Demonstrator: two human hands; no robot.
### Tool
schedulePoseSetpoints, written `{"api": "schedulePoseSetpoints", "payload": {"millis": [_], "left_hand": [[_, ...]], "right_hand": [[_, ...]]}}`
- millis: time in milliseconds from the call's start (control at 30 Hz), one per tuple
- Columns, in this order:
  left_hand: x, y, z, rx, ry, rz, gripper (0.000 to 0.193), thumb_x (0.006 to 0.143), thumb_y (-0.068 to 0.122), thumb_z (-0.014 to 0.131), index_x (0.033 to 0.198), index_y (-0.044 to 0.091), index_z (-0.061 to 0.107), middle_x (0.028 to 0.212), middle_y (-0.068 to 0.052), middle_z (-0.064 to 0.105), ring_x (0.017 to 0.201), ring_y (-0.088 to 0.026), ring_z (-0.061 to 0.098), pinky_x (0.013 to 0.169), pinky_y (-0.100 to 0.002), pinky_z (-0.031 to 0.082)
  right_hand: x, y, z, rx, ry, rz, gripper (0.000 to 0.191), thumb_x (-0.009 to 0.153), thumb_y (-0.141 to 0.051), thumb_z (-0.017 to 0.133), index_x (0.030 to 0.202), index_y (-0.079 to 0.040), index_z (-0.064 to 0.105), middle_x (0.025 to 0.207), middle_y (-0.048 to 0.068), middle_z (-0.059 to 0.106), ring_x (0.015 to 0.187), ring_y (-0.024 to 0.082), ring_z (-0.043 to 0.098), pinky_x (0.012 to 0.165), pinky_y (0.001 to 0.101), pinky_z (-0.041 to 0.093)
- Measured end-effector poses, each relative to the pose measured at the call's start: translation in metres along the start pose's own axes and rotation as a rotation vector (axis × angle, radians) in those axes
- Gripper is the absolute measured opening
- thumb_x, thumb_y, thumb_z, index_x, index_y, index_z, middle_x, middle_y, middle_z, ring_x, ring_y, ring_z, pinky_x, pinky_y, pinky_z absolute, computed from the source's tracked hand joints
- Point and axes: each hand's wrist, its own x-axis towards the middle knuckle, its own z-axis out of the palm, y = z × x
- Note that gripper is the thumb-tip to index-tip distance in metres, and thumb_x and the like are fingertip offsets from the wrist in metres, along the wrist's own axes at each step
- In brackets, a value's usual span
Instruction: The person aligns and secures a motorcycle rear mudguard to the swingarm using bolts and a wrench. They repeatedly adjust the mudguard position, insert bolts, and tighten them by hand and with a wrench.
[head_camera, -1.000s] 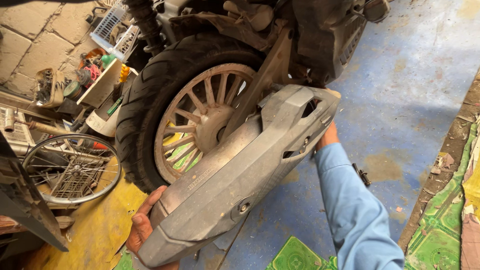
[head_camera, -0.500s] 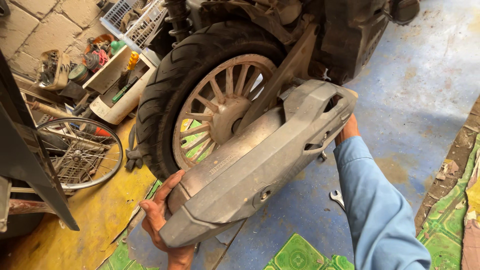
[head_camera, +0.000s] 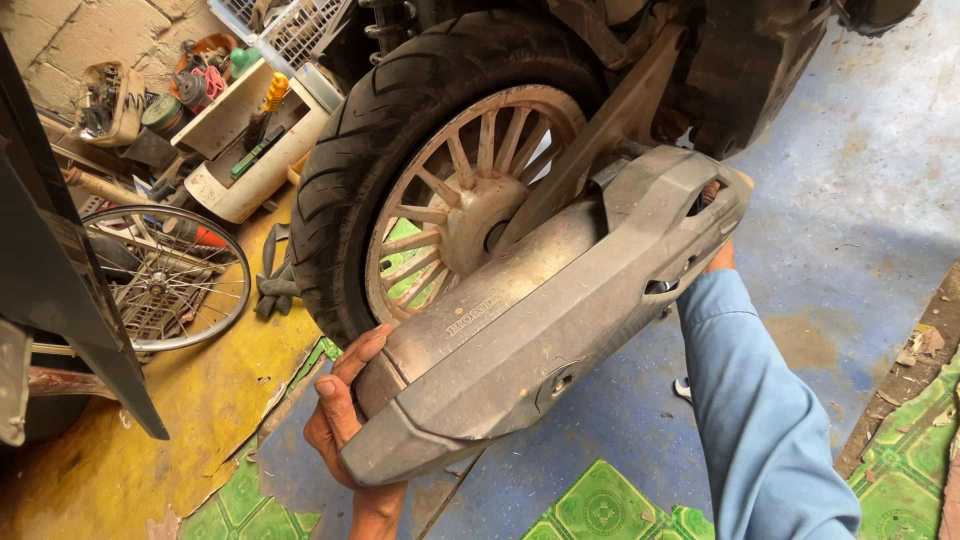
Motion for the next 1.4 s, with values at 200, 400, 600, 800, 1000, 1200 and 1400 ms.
{"api": "schedulePoseSetpoints", "payload": {"millis": [200, 400, 600, 800, 1000, 1200, 1400], "left_hand": [[-0.001, 0.001, 0.001, -0.004, -0.001, -0.016, 0.061, 0.116, 0.041, 0.029, 0.117, -0.002, 0.072, 0.120, -0.016, 0.074, 0.115, -0.025, 0.070, 0.106, -0.041, 0.055], [-0.004, 0.005, 0.002, -0.003, 0.001, -0.007, 0.060, 0.116, 0.041, 0.030, 0.118, -0.001, 0.072, 0.119, -0.015, 0.074, 0.112, -0.023, 0.070, 0.104, -0.040, 0.056], [-0.005, 0.009, 0.004, 0.021, 0.013, -0.010, 0.060, 0.116, 0.041, 0.029, 0.117, -0.001, 0.073, 0.117, -0.014, 0.076, 0.108, -0.022, 0.071, 0.101, -0.039, 0.057], [-0.004, 0.009, 0.002, 0.026, 0.002, 0.011, 0.058, 0.116, 0.040, 0.030, 0.116, 0.001, 0.073, 0.114, -0.013, 0.077, 0.105, -0.020, 0.072, 0.100, -0.039, 0.059], [-0.005, 0.008, 0.002, 0.036, 0.007, 0.033, 0.057, 0.117, 0.038, 0.031, 0.117, 0.000, 0.073, 0.117, -0.013, 0.076, 0.110, -0.021, 0.070, 0.106, -0.040, 0.054], [-0.004, 0.006, 0.003, 0.008, 0.003, 0.030, 0.058, 0.116, 0.041, 0.032, 0.118, 0.000, 0.072, 0.118, -0.014, 0.075, 0.111, -0.022, 0.071, 0.104, -0.040, 0.056], [-0.006, 0.006, 0.004, 0.023, 0.012, -0.034, 0.061, 0.115, 0.043, 0.031, 0.116, -0.001, 0.073, 0.119, -0.016, 0.074, 0.111, -0.023, 0.070, 0.103, -0.040, 0.055]], "right_hand": [[-0.002, 0.004, -0.007, -0.015, 0.007, 0.007, 0.044, 0.101, -0.032, 0.064, 0.125, 0.005, 0.064, 0.116, 0.015, 0.070, 0.098, 0.023, 0.069, 0.081, 0.0364, 0.056], [-0.008, 0.006, -0.025, -0.029, 0.028, 0.010, 0.044, 0.101, -0.032, 0.064, 0.124, 0.005, 0.064, 0.115, 0.014, 0.070, 0.098, 0.023, 0.069, 0.081, 0.0365, 0.056], [-0.015, 0.000, -0.037, -0.040, 0.041, 0.002, 0.043, 0.100, -0.032, 0.065, 0.124, 0.004, 0.064, 0.114, 0.014, 0.070, 0.097, 0.022, 0.069, 0.080, 0.0365, 0.056], [-0.017, -0.005, -0.033, -0.052, 0.035, -0.001, 0.043, 0.100, -0.032, 0.065, 0.123, 0.004, 0.064, 0.113, 0.014, 0.070, 0.096, 0.022, 0.069, 0.080, 0.0366, 0.056], [-0.016, -0.010, -0.030, -0.071, 0.030, -0.003, 0.042, 0.100, -0.032, 0.065, 0.122, 0.004, 0.065, 0.112, 0.014, 0.071, 0.096, 0.022, 0.069, 0.079, 0.0366, 0.056], [-0.012, -0.019, -0.036, -0.088, 0.039, -0.008, 0.042, 0.099, -0.032, 0.065, 0.121, 0.004, 0.065, 0.112, 0.014, 0.071, 0.095, 0.022, 0.069, 0.079, 0.0367, 0.056], [-0.009, -0.022, -0.057, -0.089, 0.066, -0.009, 0.041, 0.099, -0.032, 0.066, 0.120, 0.003, 0.065, 0.111, 0.014, 0.071, 0.094, 0.022, 0.069, 0.078, 0.0367, 0.057]]}}
